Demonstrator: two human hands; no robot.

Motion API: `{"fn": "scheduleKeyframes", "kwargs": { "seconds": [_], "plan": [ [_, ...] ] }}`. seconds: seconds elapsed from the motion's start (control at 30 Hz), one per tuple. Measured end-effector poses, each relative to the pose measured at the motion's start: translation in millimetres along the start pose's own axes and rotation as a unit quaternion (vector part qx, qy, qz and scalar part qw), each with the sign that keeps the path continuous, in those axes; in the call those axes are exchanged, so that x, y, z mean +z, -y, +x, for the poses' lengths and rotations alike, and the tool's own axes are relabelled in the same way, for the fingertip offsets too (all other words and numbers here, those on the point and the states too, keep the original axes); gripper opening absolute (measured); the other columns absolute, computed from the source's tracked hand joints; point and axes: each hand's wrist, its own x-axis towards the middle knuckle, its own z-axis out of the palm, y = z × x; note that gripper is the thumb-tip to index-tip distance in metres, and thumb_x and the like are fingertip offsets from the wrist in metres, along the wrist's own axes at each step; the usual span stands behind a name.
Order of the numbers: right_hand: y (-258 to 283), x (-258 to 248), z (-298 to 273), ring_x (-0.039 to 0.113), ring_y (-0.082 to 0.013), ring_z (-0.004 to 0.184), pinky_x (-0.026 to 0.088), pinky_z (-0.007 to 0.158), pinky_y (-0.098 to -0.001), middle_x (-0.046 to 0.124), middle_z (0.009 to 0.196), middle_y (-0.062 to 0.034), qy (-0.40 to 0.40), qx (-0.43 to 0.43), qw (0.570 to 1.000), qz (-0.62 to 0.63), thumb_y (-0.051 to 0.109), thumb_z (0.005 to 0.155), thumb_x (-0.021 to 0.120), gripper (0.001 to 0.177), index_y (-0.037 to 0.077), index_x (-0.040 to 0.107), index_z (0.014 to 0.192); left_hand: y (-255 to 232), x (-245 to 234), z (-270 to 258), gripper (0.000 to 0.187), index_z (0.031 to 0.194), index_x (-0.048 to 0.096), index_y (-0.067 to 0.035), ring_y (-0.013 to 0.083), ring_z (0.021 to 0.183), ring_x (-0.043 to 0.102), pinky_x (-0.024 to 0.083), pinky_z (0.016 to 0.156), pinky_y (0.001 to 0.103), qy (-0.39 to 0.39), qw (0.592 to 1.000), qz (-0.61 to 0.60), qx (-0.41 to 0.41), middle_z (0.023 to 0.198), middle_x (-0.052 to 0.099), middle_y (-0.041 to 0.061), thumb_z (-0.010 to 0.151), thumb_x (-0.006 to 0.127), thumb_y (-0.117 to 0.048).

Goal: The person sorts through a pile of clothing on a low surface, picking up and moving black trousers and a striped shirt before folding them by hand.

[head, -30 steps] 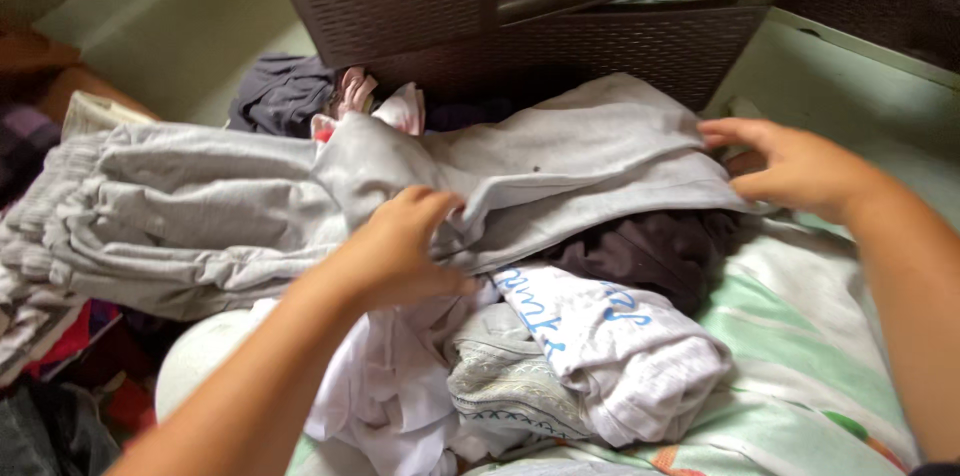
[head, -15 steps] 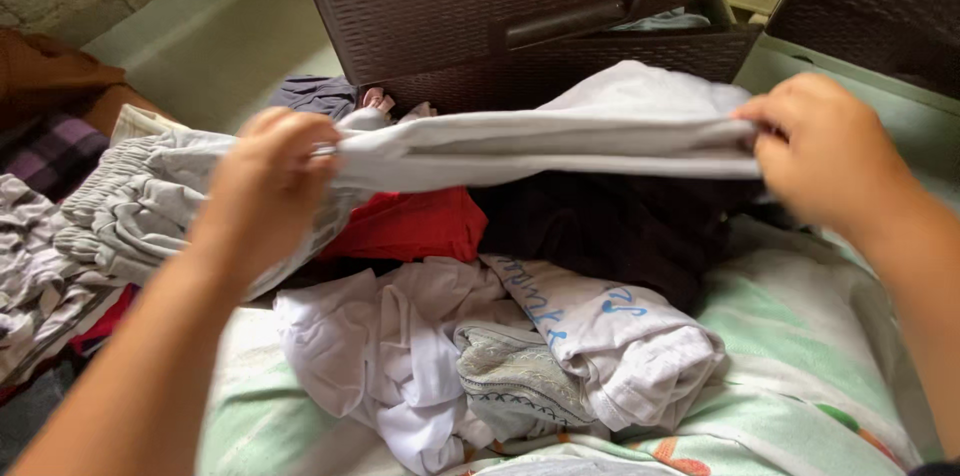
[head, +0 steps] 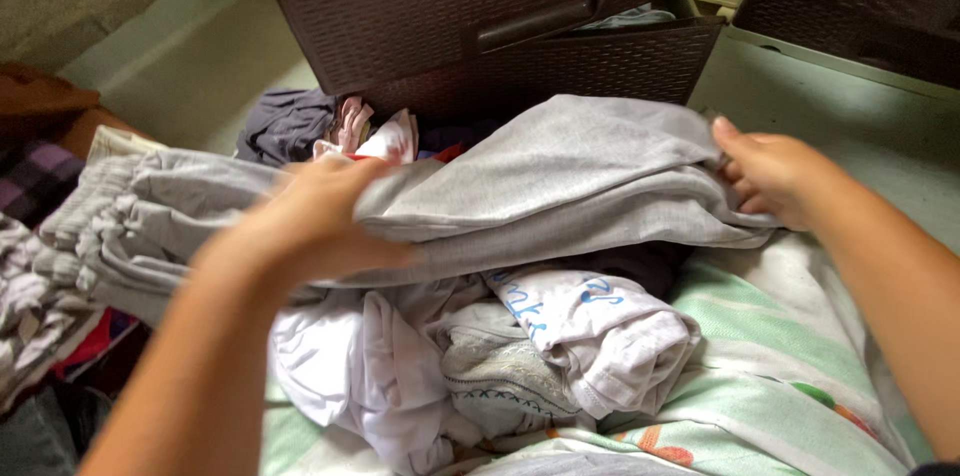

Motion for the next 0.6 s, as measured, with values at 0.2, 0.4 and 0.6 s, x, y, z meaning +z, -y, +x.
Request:
{"fn": "scheduleKeyframes", "kwargs": {
  "seconds": [0.2, 0.4, 0.6],
  "plan": [
    [-9.9, 8.4, 43.4, 0.056, -0.0217, 0.075, 0.044, 0.066, -0.0389, 0.066, 0.092, -0.0096, 0.048, 0.061, 0.997, -0.029, 0.048, 0.096, 0.067, 0.046, 0.004, 0.074, 0.111, -25.3, 89.0, 48.2, 0.052, 0.123, 0.069, -0.009, 0.0287, 0.105, 0.067, 0.053, 0.091, 0.040, -0.093, 0.968, -0.182, 0.144, 0.113, 0.072, 0.015, 0.076, 0.083, -0.024],
    [-21.0, -35.4, 86.6, 0.046, -0.0231, 0.085, 0.038, 0.079, -0.0477, 0.057, 0.092, -0.0064, -0.006, -0.045, 0.999, 0.023, 0.047, 0.099, 0.067, 0.041, 0.008, 0.072, 0.111, -4.8, 132.9, 48.2, 0.039, 0.111, 0.072, -0.004, 0.0277, 0.091, 0.071, 0.054, 0.080, 0.036, -0.131, 0.929, -0.339, 0.070, 0.101, 0.074, 0.014, 0.076, 0.082, -0.018],
    [-60.9, -3.7, 99.7, 0.058, -0.0277, 0.108, 0.048, 0.095, -0.0496, 0.067, 0.109, -0.0122, 0.016, 0.089, 0.996, -0.011, 0.040, 0.099, 0.066, 0.036, 0.008, 0.077, 0.109, -8.2, 127.0, 39.7, 0.036, 0.109, 0.070, -0.001, 0.0258, 0.096, 0.068, 0.052, 0.084, 0.035, -0.141, 0.940, -0.282, 0.130, 0.103, 0.071, 0.014, 0.075, 0.082, -0.009]
  ]
}}
